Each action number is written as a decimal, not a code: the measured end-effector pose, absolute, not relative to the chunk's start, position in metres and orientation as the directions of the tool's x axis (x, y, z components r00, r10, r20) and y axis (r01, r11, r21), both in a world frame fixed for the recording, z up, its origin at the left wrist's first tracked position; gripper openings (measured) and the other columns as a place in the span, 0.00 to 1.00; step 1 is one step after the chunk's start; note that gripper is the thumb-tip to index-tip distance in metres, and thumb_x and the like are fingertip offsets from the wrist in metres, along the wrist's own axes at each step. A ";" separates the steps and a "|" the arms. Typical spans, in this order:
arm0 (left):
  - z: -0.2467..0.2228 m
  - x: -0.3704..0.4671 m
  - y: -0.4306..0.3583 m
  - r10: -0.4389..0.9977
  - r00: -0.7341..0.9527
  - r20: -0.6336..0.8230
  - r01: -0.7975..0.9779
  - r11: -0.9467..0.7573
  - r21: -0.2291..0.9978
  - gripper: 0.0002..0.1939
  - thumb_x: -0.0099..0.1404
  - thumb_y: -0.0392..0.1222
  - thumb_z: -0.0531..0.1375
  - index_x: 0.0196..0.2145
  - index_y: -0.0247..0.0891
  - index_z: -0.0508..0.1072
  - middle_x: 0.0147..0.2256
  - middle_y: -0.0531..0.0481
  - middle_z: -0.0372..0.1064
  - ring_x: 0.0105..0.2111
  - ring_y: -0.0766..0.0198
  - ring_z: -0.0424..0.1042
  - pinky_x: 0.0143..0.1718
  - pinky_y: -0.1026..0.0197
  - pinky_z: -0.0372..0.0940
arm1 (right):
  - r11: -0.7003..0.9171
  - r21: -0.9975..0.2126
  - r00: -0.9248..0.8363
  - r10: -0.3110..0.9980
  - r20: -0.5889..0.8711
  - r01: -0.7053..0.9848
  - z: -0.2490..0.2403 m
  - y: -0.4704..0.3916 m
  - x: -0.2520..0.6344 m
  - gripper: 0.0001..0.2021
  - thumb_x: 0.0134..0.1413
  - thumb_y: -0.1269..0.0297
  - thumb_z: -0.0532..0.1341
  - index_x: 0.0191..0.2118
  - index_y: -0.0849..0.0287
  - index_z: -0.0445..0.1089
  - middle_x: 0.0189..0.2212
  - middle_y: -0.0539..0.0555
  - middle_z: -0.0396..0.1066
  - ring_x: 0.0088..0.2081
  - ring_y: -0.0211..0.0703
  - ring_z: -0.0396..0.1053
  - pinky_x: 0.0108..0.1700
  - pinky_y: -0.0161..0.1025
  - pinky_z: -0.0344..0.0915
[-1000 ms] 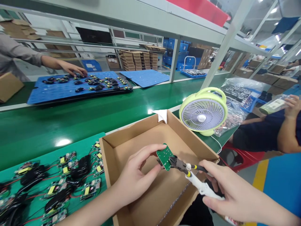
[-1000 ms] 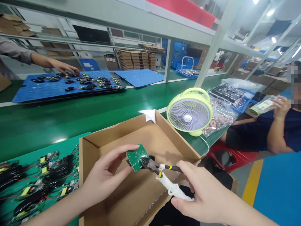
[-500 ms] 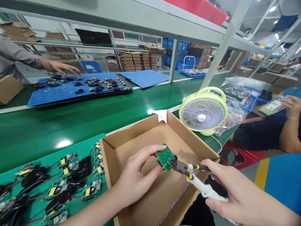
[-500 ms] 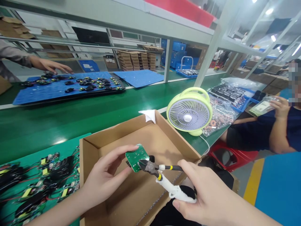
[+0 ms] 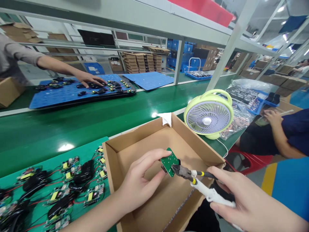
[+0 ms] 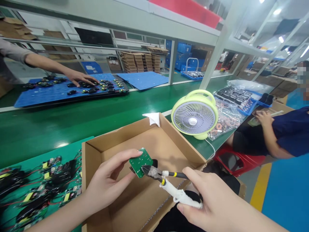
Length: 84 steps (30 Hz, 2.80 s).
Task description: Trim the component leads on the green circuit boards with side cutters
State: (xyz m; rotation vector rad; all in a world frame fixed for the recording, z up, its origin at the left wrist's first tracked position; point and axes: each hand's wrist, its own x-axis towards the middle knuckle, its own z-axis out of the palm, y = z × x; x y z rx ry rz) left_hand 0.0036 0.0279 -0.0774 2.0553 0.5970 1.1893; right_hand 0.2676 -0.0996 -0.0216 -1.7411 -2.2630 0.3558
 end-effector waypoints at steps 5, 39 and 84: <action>-0.077 0.004 0.028 0.673 0.466 0.574 0.064 -0.673 0.737 0.23 0.64 0.28 0.59 0.55 0.46 0.74 0.48 0.48 0.79 0.48 0.60 0.78 0.51 0.61 0.73 | 0.251 -0.324 -0.236 0.968 0.083 0.912 -0.029 -0.103 0.270 0.18 0.55 0.58 0.63 0.52 0.53 0.67 0.36 0.55 0.79 0.31 0.50 0.77 0.26 0.38 0.67; -0.069 0.003 0.029 0.818 0.499 0.286 -0.152 -0.242 0.958 0.17 0.68 0.41 0.64 0.53 0.56 0.78 0.54 0.52 0.75 0.50 0.63 0.77 0.49 0.69 0.71 | 0.138 -0.552 -0.187 0.982 -0.032 0.822 -0.032 -0.096 0.259 0.11 0.62 0.54 0.60 0.42 0.56 0.68 0.22 0.46 0.66 0.23 0.40 0.63 0.25 0.34 0.58; -0.065 0.011 0.035 0.848 0.526 -0.063 -0.188 0.188 0.964 0.24 0.60 0.53 0.70 0.51 0.41 0.76 0.54 0.40 0.74 0.51 0.53 0.74 0.52 0.56 0.70 | 0.038 -0.600 -0.180 0.967 -0.178 0.799 -0.022 -0.085 0.260 0.10 0.59 0.55 0.62 0.42 0.54 0.68 0.27 0.48 0.75 0.25 0.43 0.71 0.28 0.36 0.64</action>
